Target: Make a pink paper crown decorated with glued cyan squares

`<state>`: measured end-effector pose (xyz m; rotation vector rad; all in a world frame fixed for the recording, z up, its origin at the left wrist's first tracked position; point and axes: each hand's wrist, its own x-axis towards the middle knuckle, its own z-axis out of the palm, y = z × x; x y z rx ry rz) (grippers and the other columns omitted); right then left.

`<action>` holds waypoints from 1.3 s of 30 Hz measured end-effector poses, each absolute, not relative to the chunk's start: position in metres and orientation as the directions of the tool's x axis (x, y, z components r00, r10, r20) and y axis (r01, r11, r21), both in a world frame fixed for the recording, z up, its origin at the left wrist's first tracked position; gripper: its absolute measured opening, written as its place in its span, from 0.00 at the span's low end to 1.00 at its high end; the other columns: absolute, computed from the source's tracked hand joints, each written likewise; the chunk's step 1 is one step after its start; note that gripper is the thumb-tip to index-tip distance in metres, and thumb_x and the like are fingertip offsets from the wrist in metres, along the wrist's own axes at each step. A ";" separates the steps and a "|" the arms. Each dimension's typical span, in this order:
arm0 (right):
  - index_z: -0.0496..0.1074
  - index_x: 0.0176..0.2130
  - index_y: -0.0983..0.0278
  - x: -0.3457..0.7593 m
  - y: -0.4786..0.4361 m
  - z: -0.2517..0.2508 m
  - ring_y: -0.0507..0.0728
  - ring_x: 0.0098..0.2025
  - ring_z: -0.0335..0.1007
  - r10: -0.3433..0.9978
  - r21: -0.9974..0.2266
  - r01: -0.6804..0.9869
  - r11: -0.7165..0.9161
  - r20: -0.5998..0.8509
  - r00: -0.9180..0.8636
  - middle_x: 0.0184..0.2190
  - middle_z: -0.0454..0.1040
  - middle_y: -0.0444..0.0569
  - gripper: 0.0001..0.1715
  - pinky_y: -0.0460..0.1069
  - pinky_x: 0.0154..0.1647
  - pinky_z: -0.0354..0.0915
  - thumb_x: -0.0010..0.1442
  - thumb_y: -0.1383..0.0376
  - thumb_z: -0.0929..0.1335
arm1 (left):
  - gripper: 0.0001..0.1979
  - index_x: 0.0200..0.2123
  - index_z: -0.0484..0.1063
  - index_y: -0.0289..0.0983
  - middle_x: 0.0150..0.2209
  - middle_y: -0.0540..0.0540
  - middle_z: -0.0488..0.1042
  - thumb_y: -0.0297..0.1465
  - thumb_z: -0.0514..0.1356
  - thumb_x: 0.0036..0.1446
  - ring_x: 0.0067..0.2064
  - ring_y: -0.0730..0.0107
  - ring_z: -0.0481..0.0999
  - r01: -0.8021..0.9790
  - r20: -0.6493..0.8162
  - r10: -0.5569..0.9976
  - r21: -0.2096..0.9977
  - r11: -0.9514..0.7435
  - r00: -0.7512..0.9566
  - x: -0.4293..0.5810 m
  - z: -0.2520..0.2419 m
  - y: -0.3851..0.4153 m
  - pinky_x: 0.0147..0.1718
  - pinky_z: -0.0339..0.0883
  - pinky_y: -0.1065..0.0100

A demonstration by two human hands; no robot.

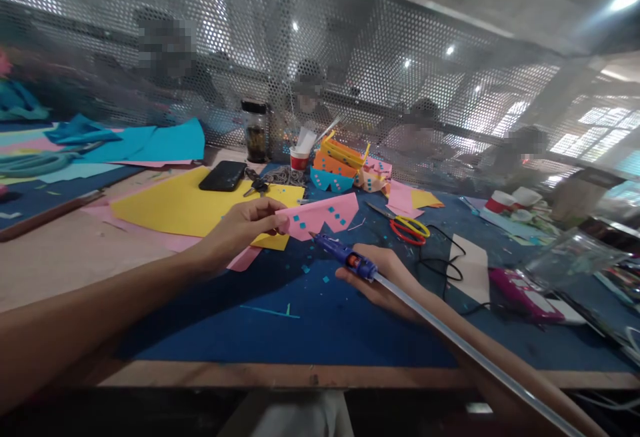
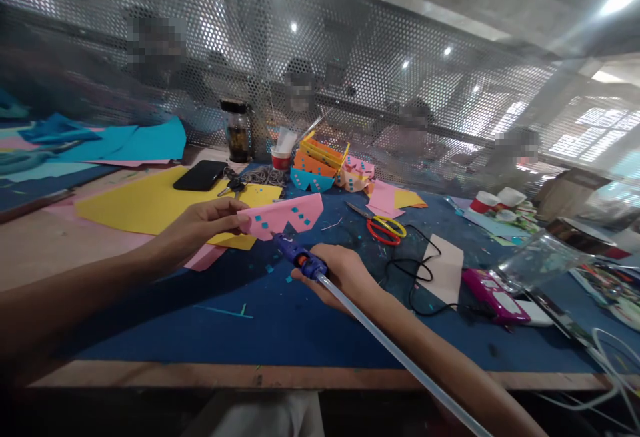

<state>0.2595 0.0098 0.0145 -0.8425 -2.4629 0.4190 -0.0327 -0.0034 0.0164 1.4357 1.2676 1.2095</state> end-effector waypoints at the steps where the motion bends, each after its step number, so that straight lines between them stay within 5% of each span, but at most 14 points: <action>1: 0.63 0.29 0.62 0.259 0.010 0.014 0.51 0.28 0.60 0.639 -0.430 0.487 0.760 0.355 -0.683 0.26 0.66 0.43 0.19 0.47 0.31 0.54 0.62 0.53 0.69 | 0.12 0.39 0.77 0.39 0.32 0.49 0.77 0.40 0.66 0.55 0.33 0.68 0.75 0.161 0.123 0.992 0.979 -0.125 0.022 -0.033 0.016 -0.003 0.33 0.68 0.70; 31: 0.61 0.28 0.62 0.259 0.011 0.013 0.51 0.28 0.60 0.633 -0.409 0.497 0.765 0.341 -0.695 0.25 0.64 0.42 0.22 0.47 0.31 0.54 0.63 0.51 0.68 | 0.12 0.38 0.76 0.39 0.32 0.49 0.77 0.40 0.67 0.55 0.34 0.69 0.75 0.136 0.081 0.996 0.987 -0.085 0.031 -0.029 0.021 -0.007 0.34 0.69 0.70; 39: 0.69 0.32 0.63 0.264 0.002 0.020 0.49 0.25 0.57 0.772 -0.746 0.440 0.500 0.153 -0.617 0.24 0.64 0.40 0.19 0.45 0.27 0.55 0.63 0.51 0.70 | 0.11 0.37 0.77 0.38 0.32 0.49 0.76 0.39 0.66 0.56 0.33 0.70 0.73 0.159 0.131 0.991 0.978 -0.134 0.030 -0.034 0.017 -0.002 0.34 0.66 0.70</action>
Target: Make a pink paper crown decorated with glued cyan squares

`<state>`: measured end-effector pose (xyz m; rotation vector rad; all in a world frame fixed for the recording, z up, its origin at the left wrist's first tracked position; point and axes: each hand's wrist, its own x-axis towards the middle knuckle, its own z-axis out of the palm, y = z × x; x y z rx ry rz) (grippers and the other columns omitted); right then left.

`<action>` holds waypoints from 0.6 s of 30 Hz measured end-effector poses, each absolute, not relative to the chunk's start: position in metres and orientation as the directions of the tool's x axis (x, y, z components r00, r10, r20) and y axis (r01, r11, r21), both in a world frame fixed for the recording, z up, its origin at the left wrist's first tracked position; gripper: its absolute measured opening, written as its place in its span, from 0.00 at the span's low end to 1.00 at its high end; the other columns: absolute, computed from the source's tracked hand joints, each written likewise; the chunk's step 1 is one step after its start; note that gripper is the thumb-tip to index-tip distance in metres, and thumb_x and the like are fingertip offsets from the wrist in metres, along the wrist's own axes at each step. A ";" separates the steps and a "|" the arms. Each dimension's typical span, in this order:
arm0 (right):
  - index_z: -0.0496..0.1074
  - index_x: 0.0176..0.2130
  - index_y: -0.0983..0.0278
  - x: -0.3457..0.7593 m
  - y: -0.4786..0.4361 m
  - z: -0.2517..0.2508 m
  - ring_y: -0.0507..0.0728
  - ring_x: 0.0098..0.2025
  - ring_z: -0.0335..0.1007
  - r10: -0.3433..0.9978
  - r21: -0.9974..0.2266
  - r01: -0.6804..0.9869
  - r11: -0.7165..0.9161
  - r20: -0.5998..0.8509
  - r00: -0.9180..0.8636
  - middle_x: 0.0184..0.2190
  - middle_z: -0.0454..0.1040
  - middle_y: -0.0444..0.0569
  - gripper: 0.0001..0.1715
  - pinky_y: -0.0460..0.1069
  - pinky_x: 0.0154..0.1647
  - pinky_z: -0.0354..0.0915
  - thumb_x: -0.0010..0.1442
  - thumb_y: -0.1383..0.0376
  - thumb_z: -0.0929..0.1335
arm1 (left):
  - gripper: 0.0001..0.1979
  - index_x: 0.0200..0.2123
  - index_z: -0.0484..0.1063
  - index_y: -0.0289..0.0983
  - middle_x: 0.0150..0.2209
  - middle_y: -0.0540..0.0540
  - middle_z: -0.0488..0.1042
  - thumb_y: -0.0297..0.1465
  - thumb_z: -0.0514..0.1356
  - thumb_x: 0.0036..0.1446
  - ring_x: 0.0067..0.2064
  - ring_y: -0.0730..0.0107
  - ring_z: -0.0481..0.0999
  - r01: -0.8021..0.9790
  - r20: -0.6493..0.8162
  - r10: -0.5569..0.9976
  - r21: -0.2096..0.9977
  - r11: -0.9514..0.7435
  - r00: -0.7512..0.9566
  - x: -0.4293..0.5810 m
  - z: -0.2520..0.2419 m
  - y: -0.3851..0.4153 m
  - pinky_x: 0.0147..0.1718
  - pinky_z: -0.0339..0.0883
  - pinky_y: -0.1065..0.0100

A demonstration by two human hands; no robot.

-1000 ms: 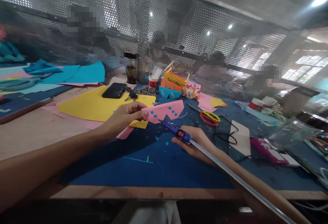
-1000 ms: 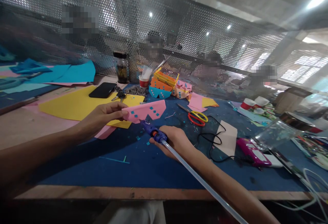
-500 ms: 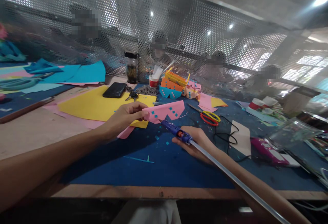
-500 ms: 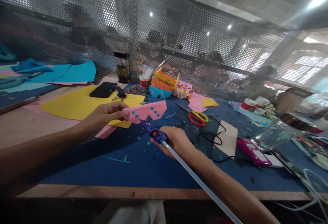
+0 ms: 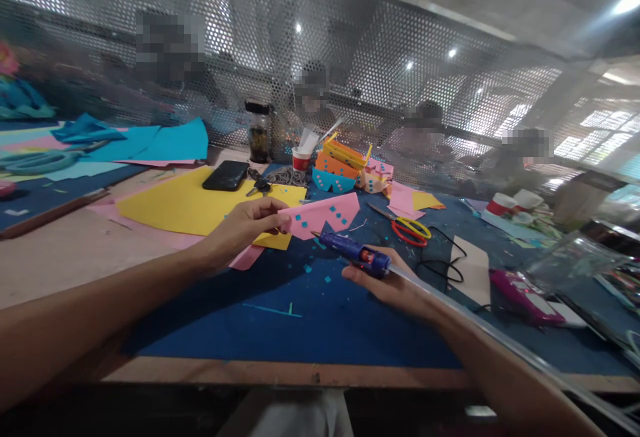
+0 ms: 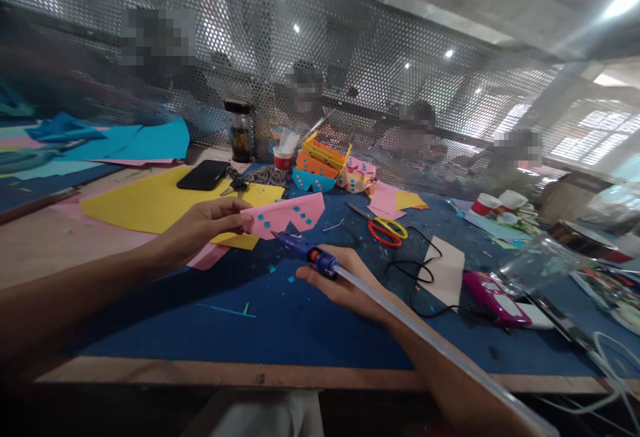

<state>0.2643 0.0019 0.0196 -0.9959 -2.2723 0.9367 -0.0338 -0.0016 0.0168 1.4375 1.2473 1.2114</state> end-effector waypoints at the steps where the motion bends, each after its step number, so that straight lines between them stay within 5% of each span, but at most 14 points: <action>1: 0.72 0.34 0.63 0.266 0.003 0.018 0.50 0.26 0.59 0.793 -0.779 0.438 0.448 0.120 -0.598 0.25 0.67 0.41 0.18 0.45 0.27 0.57 0.62 0.50 0.70 | 0.10 0.37 0.77 0.38 0.32 0.49 0.76 0.38 0.66 0.56 0.34 0.70 0.73 0.160 0.139 0.990 0.977 -0.142 0.028 -0.035 0.016 -0.001 0.34 0.66 0.70; 8: 0.76 0.41 0.63 0.281 0.017 0.024 0.54 0.37 0.69 0.790 -0.862 0.413 0.295 -0.023 -0.613 0.35 0.75 0.47 0.22 0.49 0.39 0.66 0.59 0.48 0.72 | 0.09 0.37 0.78 0.39 0.32 0.49 0.77 0.38 0.67 0.56 0.34 0.70 0.73 0.122 0.172 0.985 0.977 -0.174 0.031 -0.039 0.014 0.002 0.37 0.65 0.69; 18: 0.78 0.39 0.60 0.311 0.026 0.058 0.53 0.31 0.64 0.647 -0.707 0.598 0.377 -0.261 -0.716 0.29 0.72 0.42 0.19 0.47 0.28 0.62 0.57 0.49 0.73 | 0.09 0.36 0.78 0.39 0.32 0.49 0.76 0.38 0.67 0.55 0.34 0.71 0.73 0.135 0.164 0.986 0.977 -0.165 0.017 -0.040 0.013 0.005 0.36 0.65 0.69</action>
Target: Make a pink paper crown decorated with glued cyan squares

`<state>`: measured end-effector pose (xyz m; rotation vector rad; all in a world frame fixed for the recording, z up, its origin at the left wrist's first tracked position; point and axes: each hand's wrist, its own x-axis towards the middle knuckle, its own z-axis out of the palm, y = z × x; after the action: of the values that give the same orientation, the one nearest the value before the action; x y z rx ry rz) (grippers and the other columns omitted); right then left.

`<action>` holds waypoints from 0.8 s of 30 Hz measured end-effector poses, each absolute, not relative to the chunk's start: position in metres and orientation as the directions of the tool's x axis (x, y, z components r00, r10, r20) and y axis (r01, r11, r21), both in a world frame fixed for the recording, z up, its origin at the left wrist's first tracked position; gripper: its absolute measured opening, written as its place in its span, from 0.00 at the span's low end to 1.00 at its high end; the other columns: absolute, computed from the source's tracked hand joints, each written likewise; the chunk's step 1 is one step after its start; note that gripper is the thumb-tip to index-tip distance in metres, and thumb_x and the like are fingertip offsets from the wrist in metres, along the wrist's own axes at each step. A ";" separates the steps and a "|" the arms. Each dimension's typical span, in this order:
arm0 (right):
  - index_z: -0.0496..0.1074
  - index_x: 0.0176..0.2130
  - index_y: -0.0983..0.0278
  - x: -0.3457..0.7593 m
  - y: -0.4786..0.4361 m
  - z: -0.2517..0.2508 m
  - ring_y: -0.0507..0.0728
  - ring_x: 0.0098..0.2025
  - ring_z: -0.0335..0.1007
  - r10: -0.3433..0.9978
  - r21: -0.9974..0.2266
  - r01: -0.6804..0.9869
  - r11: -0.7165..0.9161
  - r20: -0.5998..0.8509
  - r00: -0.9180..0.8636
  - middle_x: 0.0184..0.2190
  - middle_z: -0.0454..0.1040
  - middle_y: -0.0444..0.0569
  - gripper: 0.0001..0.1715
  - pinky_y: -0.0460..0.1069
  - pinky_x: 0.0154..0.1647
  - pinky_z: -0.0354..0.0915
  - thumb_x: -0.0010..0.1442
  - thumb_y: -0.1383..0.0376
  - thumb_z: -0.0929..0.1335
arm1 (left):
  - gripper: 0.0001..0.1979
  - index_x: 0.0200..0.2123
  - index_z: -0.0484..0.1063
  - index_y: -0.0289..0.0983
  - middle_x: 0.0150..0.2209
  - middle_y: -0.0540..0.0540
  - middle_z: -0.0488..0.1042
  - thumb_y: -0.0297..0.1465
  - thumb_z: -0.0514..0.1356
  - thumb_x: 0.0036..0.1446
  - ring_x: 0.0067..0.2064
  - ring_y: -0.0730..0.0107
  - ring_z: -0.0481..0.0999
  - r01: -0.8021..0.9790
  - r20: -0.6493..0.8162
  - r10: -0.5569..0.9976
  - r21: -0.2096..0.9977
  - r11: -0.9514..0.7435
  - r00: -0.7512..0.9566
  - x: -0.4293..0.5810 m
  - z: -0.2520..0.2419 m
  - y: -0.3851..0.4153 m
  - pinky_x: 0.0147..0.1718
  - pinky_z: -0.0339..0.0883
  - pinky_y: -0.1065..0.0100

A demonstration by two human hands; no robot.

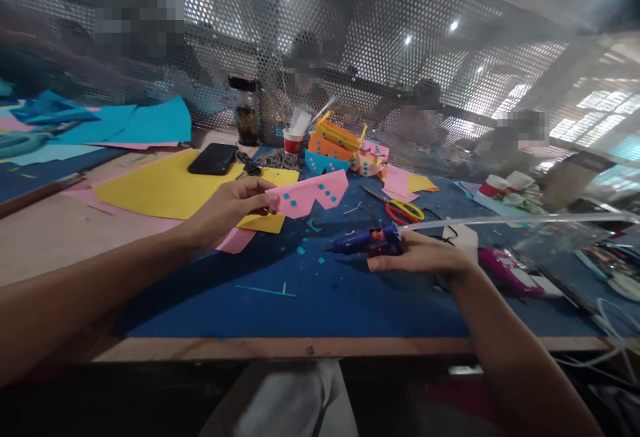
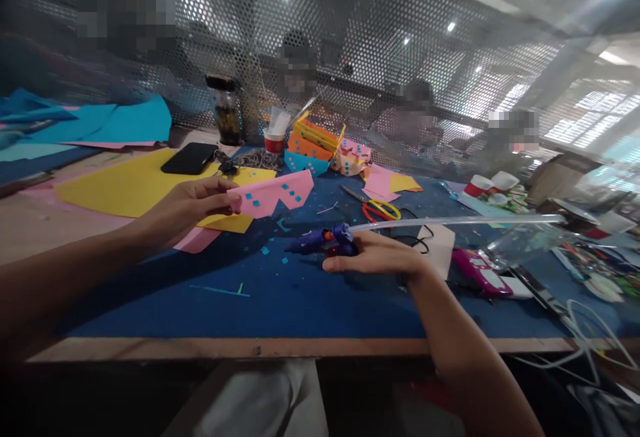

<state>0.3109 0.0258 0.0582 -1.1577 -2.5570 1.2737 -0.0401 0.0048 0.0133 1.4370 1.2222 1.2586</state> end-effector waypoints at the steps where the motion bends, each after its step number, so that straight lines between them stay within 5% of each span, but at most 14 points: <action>1: 0.78 0.38 0.61 0.312 0.026 0.058 0.52 0.29 0.62 0.644 -0.682 0.620 0.388 -0.280 -0.712 0.27 0.71 0.42 0.19 0.46 0.26 0.59 0.57 0.48 0.73 | 0.10 0.36 0.78 0.39 0.31 0.49 0.76 0.39 0.68 0.55 0.33 0.71 0.73 0.138 0.162 0.987 0.977 -0.162 0.015 -0.041 0.013 0.005 0.36 0.65 0.69; 14: 0.75 0.33 0.62 0.311 0.029 0.048 0.54 0.31 0.64 0.601 -0.529 0.667 0.525 -0.325 -0.730 0.29 0.70 0.45 0.26 0.48 0.29 0.59 0.60 0.42 0.68 | 0.08 0.35 0.78 0.40 0.32 0.49 0.77 0.38 0.67 0.56 0.34 0.71 0.73 0.137 0.178 0.984 0.974 -0.180 0.024 -0.041 0.012 0.006 0.37 0.66 0.70; 24: 0.72 0.34 0.62 0.311 0.026 0.054 0.52 0.29 0.59 0.647 -0.515 0.723 0.460 -0.364 -0.670 0.27 0.67 0.42 0.27 0.47 0.27 0.56 0.59 0.41 0.68 | 0.07 0.34 0.78 0.40 0.31 0.50 0.76 0.37 0.67 0.56 0.33 0.71 0.72 0.154 0.163 0.987 0.975 -0.162 0.012 -0.041 0.013 0.005 0.36 0.66 0.70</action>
<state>0.3108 0.0258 0.0535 -1.3111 -2.7817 1.0757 -0.0411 0.0049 0.0125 1.4468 1.2419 1.2523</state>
